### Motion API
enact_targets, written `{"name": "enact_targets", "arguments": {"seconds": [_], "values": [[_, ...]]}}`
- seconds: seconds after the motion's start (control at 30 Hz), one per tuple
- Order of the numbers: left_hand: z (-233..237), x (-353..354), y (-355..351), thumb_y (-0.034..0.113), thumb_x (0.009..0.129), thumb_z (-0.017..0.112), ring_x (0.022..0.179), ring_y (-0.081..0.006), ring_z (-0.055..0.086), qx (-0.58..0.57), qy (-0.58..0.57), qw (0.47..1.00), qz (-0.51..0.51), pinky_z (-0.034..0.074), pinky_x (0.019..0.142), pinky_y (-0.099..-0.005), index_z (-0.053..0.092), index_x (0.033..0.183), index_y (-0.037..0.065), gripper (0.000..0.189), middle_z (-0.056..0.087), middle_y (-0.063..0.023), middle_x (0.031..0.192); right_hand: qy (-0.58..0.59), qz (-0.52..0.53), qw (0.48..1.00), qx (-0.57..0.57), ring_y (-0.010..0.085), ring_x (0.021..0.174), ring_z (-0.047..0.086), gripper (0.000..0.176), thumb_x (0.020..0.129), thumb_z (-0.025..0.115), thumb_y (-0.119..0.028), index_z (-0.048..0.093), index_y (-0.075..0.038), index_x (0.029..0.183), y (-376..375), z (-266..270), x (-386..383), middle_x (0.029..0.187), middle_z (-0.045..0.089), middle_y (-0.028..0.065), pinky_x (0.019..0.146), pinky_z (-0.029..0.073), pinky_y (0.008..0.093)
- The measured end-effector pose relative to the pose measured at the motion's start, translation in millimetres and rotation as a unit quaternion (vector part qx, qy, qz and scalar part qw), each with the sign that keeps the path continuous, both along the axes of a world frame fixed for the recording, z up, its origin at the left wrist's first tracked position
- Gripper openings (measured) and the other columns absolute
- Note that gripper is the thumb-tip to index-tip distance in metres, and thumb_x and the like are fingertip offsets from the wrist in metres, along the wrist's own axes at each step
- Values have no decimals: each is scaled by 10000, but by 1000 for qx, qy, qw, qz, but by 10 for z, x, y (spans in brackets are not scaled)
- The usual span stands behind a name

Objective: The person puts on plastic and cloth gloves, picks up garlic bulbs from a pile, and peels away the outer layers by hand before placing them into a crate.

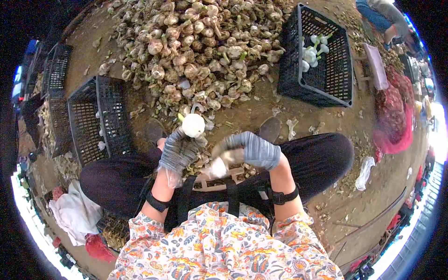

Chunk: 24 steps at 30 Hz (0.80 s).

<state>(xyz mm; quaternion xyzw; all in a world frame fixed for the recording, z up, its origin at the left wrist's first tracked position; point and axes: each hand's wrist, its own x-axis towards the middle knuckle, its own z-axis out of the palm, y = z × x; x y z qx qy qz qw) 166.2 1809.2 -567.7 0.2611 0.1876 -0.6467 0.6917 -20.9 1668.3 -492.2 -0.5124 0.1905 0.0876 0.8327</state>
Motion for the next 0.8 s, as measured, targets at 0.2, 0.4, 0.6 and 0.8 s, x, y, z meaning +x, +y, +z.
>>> {"name": "enact_targets", "arguments": {"seconds": [0.2,0.4,0.6,0.8], "values": [[-28,3,-46,98,850,596,889,-223,628,57,65,995,42,570,681,-288,525,1124,-10,303,614,-134,1027,92,-245,947,-186,111,879,563,335,778,673,-112,552,-14,1074,272,-297,366,950,616,68,795,470,271],[-175,-7,23,164,856,615,729,-162,638,146,-249,957,-40,531,540,-259,564,1087,60,258,640,-85,910,53,-322,894,-306,110,762,559,223,771,668,-65,548,-42,957,324,-531,553,828,599,36,682,472,280],[-238,37,12,190,875,581,662,-113,597,226,-296,926,-64,493,515,-243,599,1056,72,217,635,-25,878,3,-464,877,127,174,673,575,141,792,643,-97,540,-64,883,-49,-541,357,769,595,66,646,512,309],[-138,7,6,165,842,639,699,-76,547,244,-321,914,-45,455,575,-229,612,1020,39,220,624,-16,872,89,-237,840,-480,203,820,590,305,758,707,-175,544,-9,955,532,-572,741,932,604,111,693,490,359]]}}
